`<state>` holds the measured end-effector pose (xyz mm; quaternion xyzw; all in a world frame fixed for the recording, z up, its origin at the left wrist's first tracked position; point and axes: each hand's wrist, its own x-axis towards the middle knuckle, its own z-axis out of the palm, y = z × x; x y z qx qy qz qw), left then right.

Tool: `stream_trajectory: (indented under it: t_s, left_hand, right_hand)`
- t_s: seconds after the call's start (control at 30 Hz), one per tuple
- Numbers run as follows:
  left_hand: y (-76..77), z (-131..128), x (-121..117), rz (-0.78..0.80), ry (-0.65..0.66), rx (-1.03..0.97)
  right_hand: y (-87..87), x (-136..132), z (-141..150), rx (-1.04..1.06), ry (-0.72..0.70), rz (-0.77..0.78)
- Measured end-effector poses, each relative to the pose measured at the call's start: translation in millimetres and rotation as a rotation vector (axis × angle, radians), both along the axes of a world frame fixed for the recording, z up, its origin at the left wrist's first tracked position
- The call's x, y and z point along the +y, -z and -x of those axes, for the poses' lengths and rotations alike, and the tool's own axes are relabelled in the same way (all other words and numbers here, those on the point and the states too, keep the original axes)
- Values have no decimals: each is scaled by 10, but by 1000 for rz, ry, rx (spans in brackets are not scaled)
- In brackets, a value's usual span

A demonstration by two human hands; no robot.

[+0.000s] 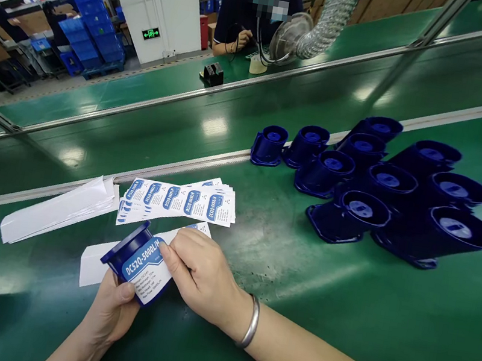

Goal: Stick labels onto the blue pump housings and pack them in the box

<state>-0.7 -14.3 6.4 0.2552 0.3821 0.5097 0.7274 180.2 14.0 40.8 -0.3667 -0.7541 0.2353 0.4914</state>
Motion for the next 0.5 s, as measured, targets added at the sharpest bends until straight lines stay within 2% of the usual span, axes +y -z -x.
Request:
stream_trajectory:
  t_s: [0.2,0.37,0.5]
  left_hand:
    - [-43,42,-35,-40,46,33]
    - [-16,61,-27,-51,56,40]
    - [19,66,-43,-72,60,41]
  right_hand:
    - [10,-56,90,28,-38,65]
    - [107,-84,143,140,-54,181]
    - [234,-88,198,288,-38,404]
